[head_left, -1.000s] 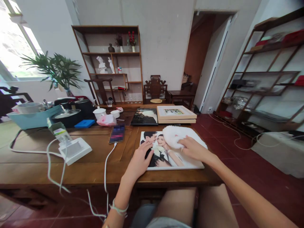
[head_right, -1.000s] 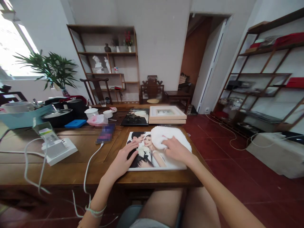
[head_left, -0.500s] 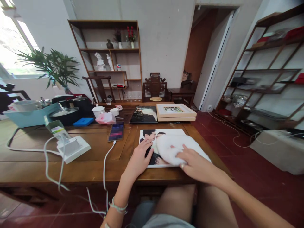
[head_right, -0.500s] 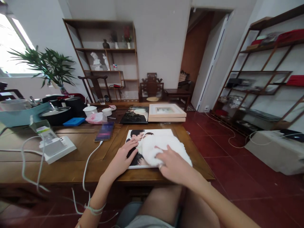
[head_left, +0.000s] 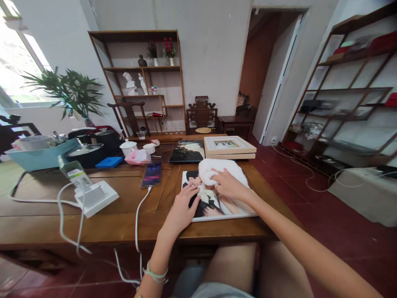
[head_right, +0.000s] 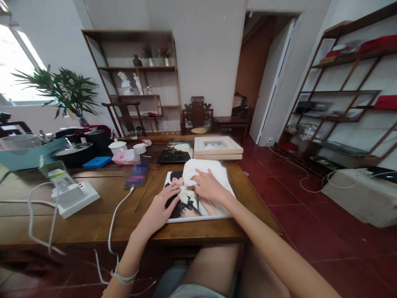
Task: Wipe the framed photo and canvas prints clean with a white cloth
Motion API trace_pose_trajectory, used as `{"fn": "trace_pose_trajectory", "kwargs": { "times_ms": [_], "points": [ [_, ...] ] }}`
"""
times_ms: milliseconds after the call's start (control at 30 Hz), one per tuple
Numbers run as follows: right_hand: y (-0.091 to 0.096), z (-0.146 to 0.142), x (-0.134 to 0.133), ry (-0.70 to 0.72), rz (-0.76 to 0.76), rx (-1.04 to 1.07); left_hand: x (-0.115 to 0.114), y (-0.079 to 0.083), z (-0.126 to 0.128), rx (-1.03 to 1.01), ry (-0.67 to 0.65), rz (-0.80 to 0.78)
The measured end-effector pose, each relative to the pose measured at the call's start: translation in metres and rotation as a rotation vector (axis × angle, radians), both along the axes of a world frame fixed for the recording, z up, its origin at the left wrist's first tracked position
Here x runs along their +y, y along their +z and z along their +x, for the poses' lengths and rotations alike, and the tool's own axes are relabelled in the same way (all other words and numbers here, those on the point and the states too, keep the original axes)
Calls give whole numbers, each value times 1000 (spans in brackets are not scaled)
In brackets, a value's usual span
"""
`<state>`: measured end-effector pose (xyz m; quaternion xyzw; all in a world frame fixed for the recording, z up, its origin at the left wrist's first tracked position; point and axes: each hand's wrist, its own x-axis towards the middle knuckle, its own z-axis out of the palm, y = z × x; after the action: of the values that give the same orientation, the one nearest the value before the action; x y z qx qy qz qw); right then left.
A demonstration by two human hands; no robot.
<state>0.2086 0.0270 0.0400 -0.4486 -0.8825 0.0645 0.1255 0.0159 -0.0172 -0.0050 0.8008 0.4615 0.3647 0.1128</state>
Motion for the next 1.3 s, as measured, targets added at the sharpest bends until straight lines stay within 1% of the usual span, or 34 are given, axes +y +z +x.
{"fn": "trace_pose_trajectory", "kwargs": {
  "times_ms": [100, 233, 300, 333, 400, 467, 567, 733, 800, 867, 933, 1033, 1100, 1200, 1300],
  "points": [
    [2, 7, -44, 50, -28, -38, 1, -2, 0, -6, 1, 9],
    [5, 16, -108, 35, -80, -44, 1, -2, 0, -6, -12, 6],
    [7, 19, -129, 59, -106, -44, 0, -1, 0, -18, -10, 6],
    [8, 21, -134, 71, -119, -42, 0, 0, 0, -25, -10, 7],
    [9, 23, -133, 81, -138, -33, -1, 1, 0, -33, -17, 6],
    [10, 24, -118, 70, -136, -19, -1, 1, 0, -33, -26, -1],
    [9, 20, -81, 36, -80, -22, 0, 0, 0, -40, -31, -10],
    [9, 0, -15, -23, 9, -69, 0, 0, 0, -51, -24, -6],
    [8, -8, 2, -34, 24, -58, -1, 1, 0, -41, -23, -14],
    [8, -13, 9, -39, 36, -53, -1, 2, 0, -30, -16, -19],
    [7, -15, 6, -37, 45, -55, -1, 2, 0, -33, -12, -11],
    [7, -14, -16, -22, 51, -65, -1, 2, -1, -50, -21, 17],
    [7, -9, -39, -17, 32, -71, 0, 1, -1, -57, -25, 30],
    [8, -1, -81, -15, -41, -73, 1, 0, -1, -53, -19, 30],
    [9, 6, -117, 20, -106, -64, 1, 0, -1, -46, 1, 17]
  ]
}}
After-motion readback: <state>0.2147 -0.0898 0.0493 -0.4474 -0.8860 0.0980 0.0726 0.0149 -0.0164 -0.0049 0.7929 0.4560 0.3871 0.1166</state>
